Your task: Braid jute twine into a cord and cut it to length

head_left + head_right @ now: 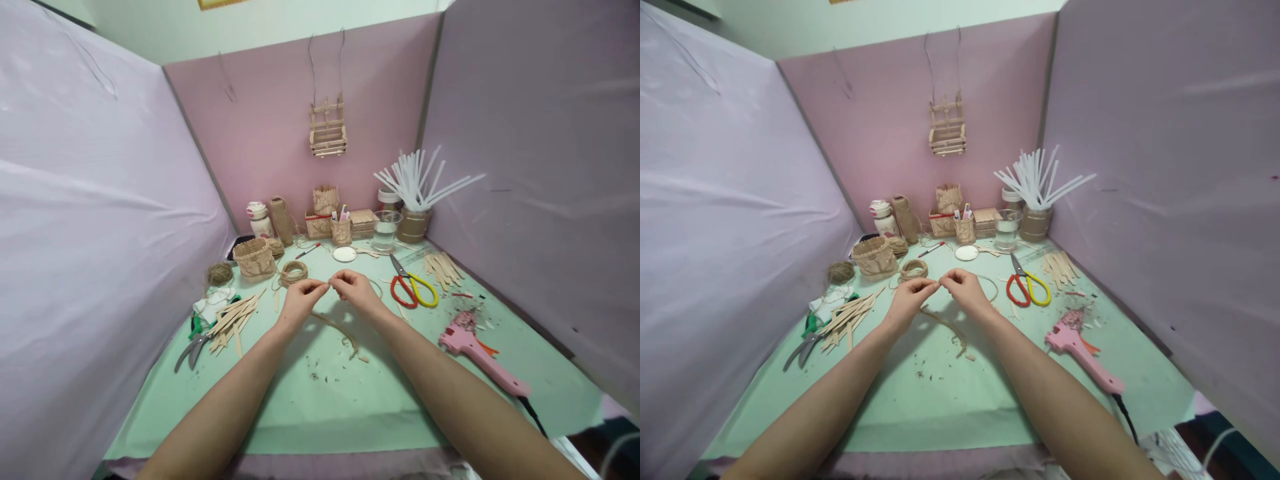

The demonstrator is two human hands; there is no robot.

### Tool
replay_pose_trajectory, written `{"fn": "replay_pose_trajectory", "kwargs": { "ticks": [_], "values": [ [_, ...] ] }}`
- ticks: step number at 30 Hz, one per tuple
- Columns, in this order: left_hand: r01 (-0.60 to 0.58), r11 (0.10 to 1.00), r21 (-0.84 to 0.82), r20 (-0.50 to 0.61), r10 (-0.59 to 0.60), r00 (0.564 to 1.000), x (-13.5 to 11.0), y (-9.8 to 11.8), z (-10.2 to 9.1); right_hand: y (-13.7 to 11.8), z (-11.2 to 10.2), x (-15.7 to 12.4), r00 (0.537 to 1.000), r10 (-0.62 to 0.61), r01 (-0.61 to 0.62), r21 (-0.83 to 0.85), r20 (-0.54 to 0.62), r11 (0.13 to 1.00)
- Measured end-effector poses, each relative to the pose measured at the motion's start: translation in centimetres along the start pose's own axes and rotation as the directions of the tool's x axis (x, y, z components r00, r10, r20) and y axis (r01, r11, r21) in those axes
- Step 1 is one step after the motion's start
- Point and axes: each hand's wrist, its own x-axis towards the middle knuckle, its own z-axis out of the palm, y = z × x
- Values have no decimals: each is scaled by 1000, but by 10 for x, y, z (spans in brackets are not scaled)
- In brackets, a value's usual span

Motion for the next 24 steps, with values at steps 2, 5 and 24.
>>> {"fn": "replay_pose_trajectory", "kwargs": {
  "ticks": [2, 5, 24],
  "values": [
    [-26, 1000, 17, -30, 26, 999, 0, -3, 1, 1, 0, 0, 1000, -14, 14, -28, 0, 1000],
    [-33, 999, 11, -75, 34, 997, 1, -8, 2, 3, 1, 0, 999, -32, 31, -75, -10, 997],
    [135, 956, -262, -7, -142, 990, 3, -14, 7, 3, -2, 0, 993, -77, 85, -91, 90, 992]
  ]
}}
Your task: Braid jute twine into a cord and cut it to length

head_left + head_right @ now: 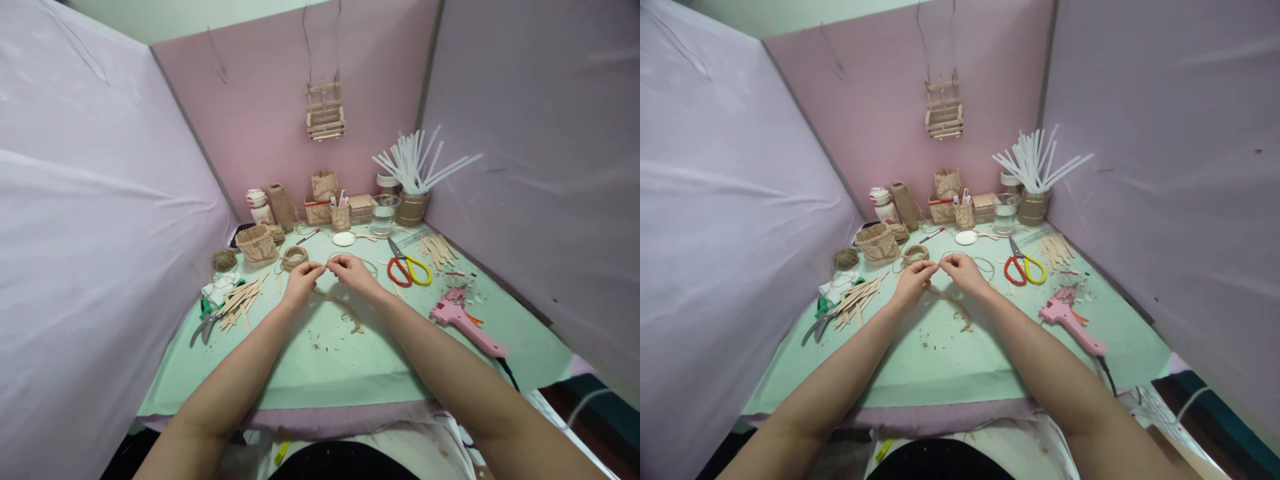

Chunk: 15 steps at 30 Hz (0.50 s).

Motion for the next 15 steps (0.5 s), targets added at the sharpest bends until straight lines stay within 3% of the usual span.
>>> {"fn": "replay_pose_trajectory", "kwargs": {
  "ticks": [9, 15],
  "values": [
    [67, 974, -218, 44, -59, 997, 5, -4, 0, -1, 0, -2, 998, 61, -61, -7, 16, 998],
    [150, 931, -332, 189, -91, 978, 2, -1, 0, 10, 4, 1, 996, -70, 64, -111, -55, 992]
  ]
}}
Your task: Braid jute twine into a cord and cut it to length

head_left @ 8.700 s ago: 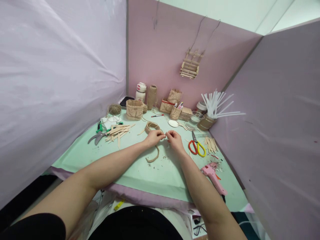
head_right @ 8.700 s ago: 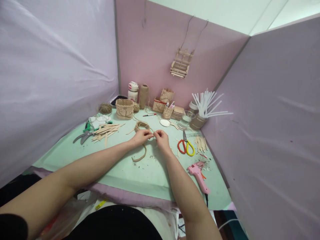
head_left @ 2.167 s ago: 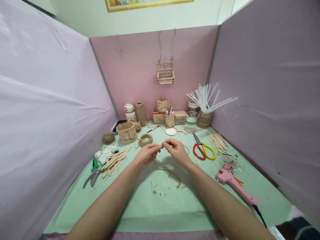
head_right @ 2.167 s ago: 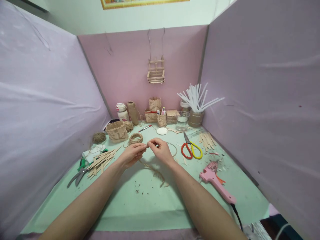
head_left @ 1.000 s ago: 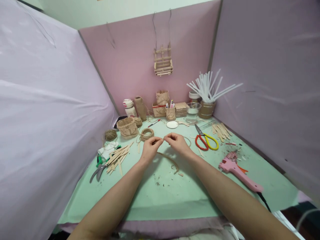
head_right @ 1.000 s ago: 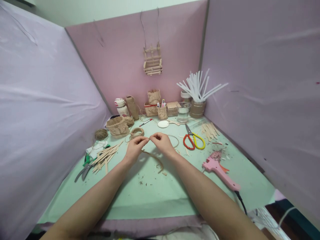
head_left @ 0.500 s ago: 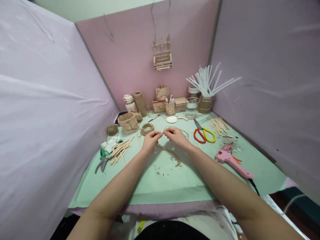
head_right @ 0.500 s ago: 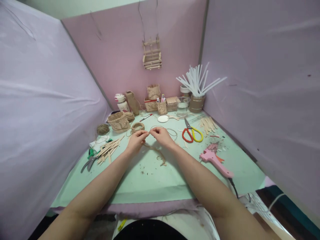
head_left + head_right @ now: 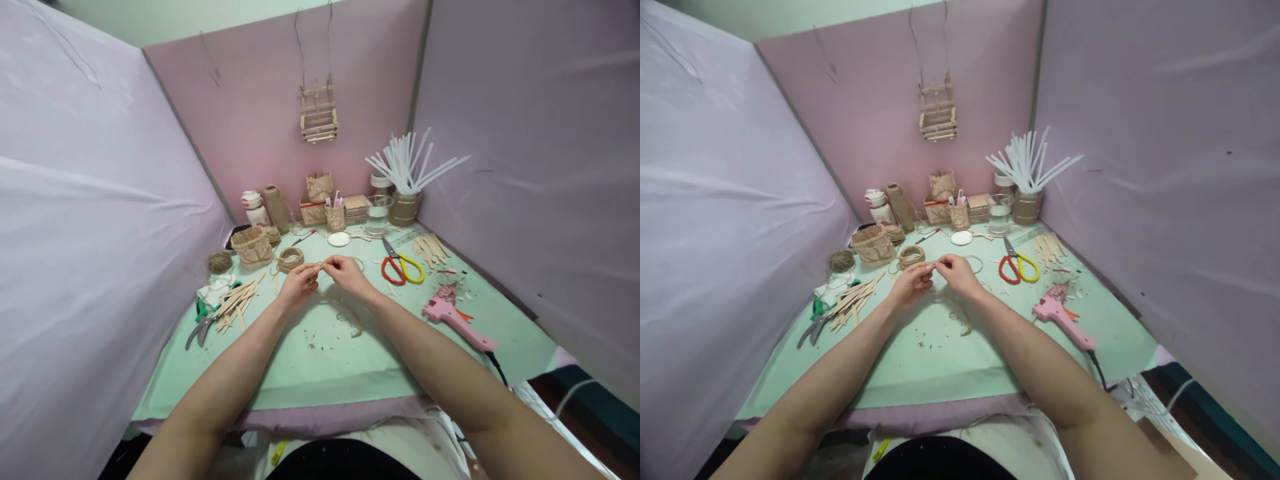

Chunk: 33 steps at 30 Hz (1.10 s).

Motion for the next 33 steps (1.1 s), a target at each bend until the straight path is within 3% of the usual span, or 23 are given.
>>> {"fn": "replay_pose_trajectory", "kwargs": {
  "ticks": [6, 13, 20, 24, 27, 30, 33],
  "values": [
    [-38, 999, 15, -101, 40, 994, -1, -4, 2, 3, 2, -2, 985, -114, 94, -148, -133, 985],
    [-93, 994, 59, -165, 101, 981, 4, -10, -2, -6, 1, -5, 986, -137, 117, -187, -98, 975],
    [-180, 945, 272, -183, 235, 955, 5, -15, -4, -6, 0, -5, 976, -162, 132, -197, -143, 971],
    [-175, 928, 328, -204, 251, 946, 5, -14, -2, -4, 3, -6, 965, -227, 187, -260, -131, 947],
    [-123, 968, 219, -208, 169, 963, 4, -9, -2, -4, 5, -8, 952, -290, 253, -287, -96, 924],
    [91, 996, -5, -106, -91, 990, 3, 0, -3, -6, 5, -11, 927, -373, 345, -304, -38, 888],
    [340, 928, -153, 49, -337, 940, 1, 8, -5, -8, 4, -13, 903, -429, 411, -302, 7, 860]
  ]
}}
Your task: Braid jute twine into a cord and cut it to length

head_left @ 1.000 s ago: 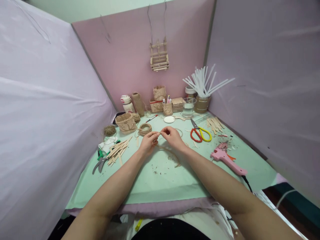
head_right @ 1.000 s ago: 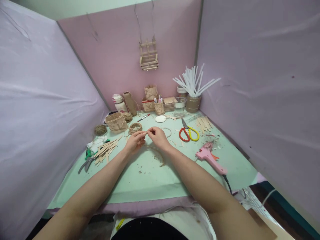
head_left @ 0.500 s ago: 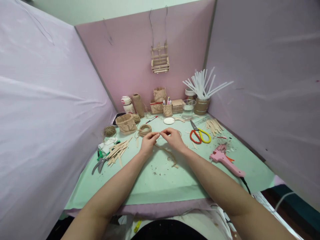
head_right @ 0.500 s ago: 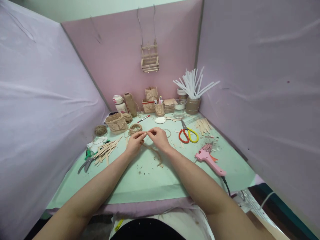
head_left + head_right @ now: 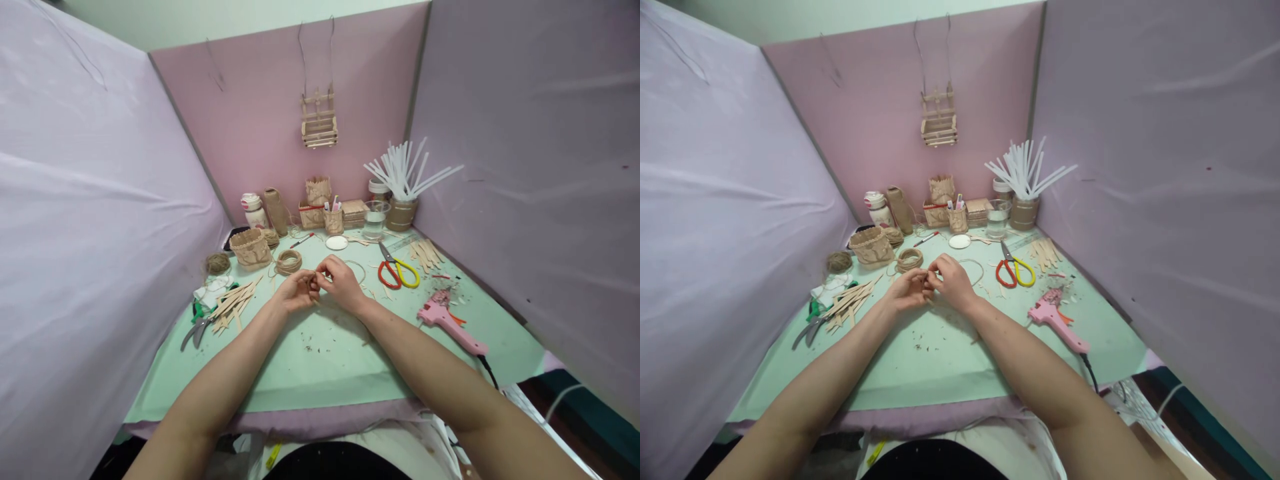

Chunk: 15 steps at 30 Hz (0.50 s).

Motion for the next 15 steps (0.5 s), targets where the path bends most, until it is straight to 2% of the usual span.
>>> {"fn": "replay_pose_trajectory", "kwargs": {
  "ticks": [2, 4, 7, 9, 13, 15],
  "values": [
    [50, 996, -77, 36, -48, 998, -1, 1, 0, -1, -1, 0, 1000, 13, -13, 20, -5, 1000],
    [-31, 996, -82, 24, 33, 999, -1, 0, 0, -1, -1, 2, 997, 77, -76, 54, -17, 996],
    [-229, 971, 68, -38, 232, 972, 1, -4, 1, 2, -1, 4, 977, 214, -210, 122, -17, 970],
    [-311, 934, 178, -73, 328, 942, 3, -7, 1, 6, -1, 6, 955, 298, -295, 176, 10, 939],
    [-383, 867, 318, -73, 425, 902, 7, -13, -2, 18, 1, 8, 903, 413, -429, 267, 115, 863],
    [-379, 829, 412, -38, 431, 902, 10, -15, -5, 22, 2, 8, 892, 432, -452, 274, 131, 849]
  ]
}}
